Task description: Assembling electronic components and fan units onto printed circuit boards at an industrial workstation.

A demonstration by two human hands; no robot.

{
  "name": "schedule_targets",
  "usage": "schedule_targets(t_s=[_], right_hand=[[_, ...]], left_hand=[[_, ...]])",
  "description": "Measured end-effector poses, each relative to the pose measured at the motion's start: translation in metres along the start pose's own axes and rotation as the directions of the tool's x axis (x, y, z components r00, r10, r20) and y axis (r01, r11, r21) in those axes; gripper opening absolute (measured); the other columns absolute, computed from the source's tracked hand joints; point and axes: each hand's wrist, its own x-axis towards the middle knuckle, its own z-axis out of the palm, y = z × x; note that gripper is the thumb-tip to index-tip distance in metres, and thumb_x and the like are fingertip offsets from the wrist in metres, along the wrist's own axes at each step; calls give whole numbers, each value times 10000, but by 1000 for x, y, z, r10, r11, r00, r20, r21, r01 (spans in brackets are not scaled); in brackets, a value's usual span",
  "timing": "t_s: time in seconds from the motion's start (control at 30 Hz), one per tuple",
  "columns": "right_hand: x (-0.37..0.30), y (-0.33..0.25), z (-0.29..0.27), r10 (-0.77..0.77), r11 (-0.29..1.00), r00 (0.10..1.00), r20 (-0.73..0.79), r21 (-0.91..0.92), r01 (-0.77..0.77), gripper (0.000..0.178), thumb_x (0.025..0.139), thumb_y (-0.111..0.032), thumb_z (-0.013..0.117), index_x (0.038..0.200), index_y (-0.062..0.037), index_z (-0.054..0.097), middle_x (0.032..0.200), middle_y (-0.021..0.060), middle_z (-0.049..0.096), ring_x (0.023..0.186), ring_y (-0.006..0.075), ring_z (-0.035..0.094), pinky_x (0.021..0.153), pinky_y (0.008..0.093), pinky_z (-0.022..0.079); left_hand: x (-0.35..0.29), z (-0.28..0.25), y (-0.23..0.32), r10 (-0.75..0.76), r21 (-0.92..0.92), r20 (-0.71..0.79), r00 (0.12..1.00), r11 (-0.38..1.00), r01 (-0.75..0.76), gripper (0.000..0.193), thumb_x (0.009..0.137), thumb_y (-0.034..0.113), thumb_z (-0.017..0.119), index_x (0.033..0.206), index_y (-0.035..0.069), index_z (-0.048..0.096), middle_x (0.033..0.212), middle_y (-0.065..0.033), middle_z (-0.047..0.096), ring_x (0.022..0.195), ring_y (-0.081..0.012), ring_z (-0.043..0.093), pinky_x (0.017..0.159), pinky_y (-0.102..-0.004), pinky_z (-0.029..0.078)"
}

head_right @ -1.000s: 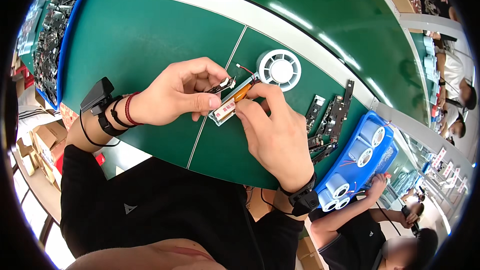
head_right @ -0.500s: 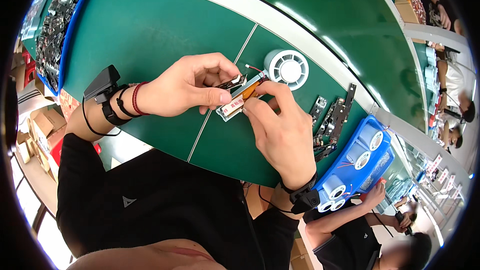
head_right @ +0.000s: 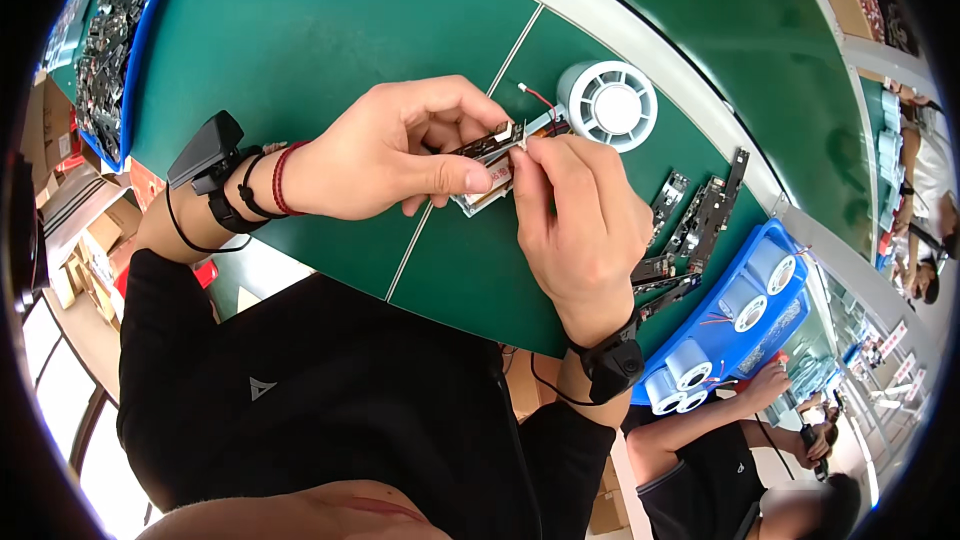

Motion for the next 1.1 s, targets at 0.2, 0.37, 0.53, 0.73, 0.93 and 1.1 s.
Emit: schedule_targets(t_s=[0.2, 0.37, 0.53, 0.73, 0.93, 1.1], right_hand=[[3, 1, 7, -107, 984, 994, -36, -147, 101, 211, 809, -17, 830, 984, -15, 712, 901, 102, 685, 698, 245, 688, 582, 332, 545], [0, -3, 9, -59, 979, 997, 41, -195, 66, 246, 809, -16, 830, 1016, -6, 697, 922, 109, 676, 720, 256, 688, 593, 339, 550], [-3, -1, 12, -75, 985, 997, 0, -158, 74, 186, 855, -22, 793, 1015, -21, 697, 937, 114, 694, 742, 256, 701, 614, 334, 560], [0, 11, 9, -100, 995, 995, -29, -34, 99, 157, 864, -18, 785, 997, -22, 701, 924, 120, 697, 748, 259, 700, 628, 328, 564], [6, 14, -4, -231, 962, 961, 153, -114, 249, 195, 844, -26, 803, 1013, -31, 706, 907, 112, 695, 761, 236, 700, 636, 327, 563], [8, -17, -31, 51, 998, 978, 203, 24, -57, 204, 854, -99, 806, 1020, -27, 711, 911, 98, 665, 705, 244, 666, 599, 331, 545]], left_hand=[[0, -1, -10, 323, 388, -114, 940, 885, -257, 342, 953, 71, 746, 1256, -24, 619, 1000, -49, 706, 787, -87, 650, 632, -226, 523], [-4, 3, -14, 436, 502, -143, 888, 806, -315, 337, 939, 82, 766, 1237, -27, 655, 966, -41, 713, 730, -71, 623, 611, -224, 500], [-5, -2, 18, -43, 170, -144, 989, 983, 68, 382, 923, 101, 788, 1259, -28, 660, 919, -45, 714, 703, -62, 606, 592, -235, 485], [-4, -6, 20, -27, 290, -99, 995, 956, 54, 410, 905, 142, 813, 1251, -33, 677, 891, -53, 728, 680, -59, 596, 576, -234, 472], [0, -8, 9, 35, 347, -11, 999, 937, -29, 395, 911, 147, 808, 1242, -27, 684, 878, -50, 727, 704, -59, 605, 578, -234, 472], [-2, -4, 1, 137, 244, -85, 987, 963, -113, 339, 912, 176, 794, 1169, -25, 700, 907, -79, 729, 729, -111, 630, 640, -276, 502]])
